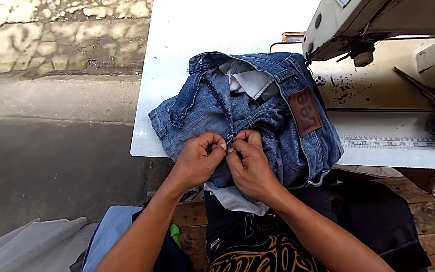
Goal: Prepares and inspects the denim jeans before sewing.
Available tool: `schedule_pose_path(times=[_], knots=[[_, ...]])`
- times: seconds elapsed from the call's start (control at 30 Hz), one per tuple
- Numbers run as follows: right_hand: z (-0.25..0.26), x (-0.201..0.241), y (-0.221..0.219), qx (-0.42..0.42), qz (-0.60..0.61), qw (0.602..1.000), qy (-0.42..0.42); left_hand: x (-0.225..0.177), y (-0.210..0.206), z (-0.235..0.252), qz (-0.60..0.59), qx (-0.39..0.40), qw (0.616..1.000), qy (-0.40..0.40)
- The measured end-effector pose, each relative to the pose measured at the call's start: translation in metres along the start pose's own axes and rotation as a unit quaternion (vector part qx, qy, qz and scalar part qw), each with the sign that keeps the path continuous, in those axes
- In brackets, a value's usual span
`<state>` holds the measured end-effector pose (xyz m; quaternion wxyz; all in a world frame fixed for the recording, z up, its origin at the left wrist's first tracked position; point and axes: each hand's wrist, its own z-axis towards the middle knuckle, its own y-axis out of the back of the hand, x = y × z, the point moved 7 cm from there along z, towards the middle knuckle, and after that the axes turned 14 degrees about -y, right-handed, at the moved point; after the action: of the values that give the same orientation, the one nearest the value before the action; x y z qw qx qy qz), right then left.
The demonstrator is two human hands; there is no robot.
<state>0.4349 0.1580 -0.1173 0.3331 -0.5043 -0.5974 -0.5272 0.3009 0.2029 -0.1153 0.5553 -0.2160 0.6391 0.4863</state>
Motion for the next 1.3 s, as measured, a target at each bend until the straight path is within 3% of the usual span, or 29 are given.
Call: schedule_pose_path(times=[0.1, 0.17, 0.23, 0.33, 0.4, 0.47, 0.63, 0.77, 1.3], knots=[[0.002, -0.004, 0.007, -0.006, 0.069, 0.998, -0.006, 0.0, 0.003, 0.001, 0.001, 0.014, 1.0, 0.0], [0.003, -0.014, 0.013, -0.003, 0.195, 0.98, -0.028, -0.004, 0.009, -0.003, 0.042, -0.023, 0.999, -0.007], [0.003, -0.022, 0.016, 0.009, 0.328, 0.944, -0.034, -0.016, 0.012, -0.01, 0.125, -0.076, 0.989, -0.025], [-0.005, -0.019, 0.018, -0.025, 0.386, 0.922, 0.01, -0.037, -0.003, -0.022, 0.284, -0.123, 0.949, -0.062], [-0.012, -0.01, 0.019, -0.048, 0.381, 0.921, 0.059, -0.042, -0.012, -0.024, 0.337, -0.129, 0.929, -0.081], [-0.015, -0.006, 0.016, -0.054, 0.355, 0.93, 0.082, -0.039, -0.013, -0.023, 0.327, -0.12, 0.935, -0.059], [-0.01, -0.013, 0.01, -0.073, 0.155, 0.982, 0.082, -0.017, -0.005, -0.016, 0.172, -0.042, 0.982, 0.064], [-0.01, -0.006, 0.001, -0.074, 0.056, 0.99, 0.105, -0.003, 0.001, -0.013, 0.021, -0.033, 0.997, 0.062], [-0.007, -0.001, -0.005, -0.039, 0.006, 0.997, 0.06, 0.003, 0.003, -0.012, -0.011, -0.04, 0.999, 0.029]])
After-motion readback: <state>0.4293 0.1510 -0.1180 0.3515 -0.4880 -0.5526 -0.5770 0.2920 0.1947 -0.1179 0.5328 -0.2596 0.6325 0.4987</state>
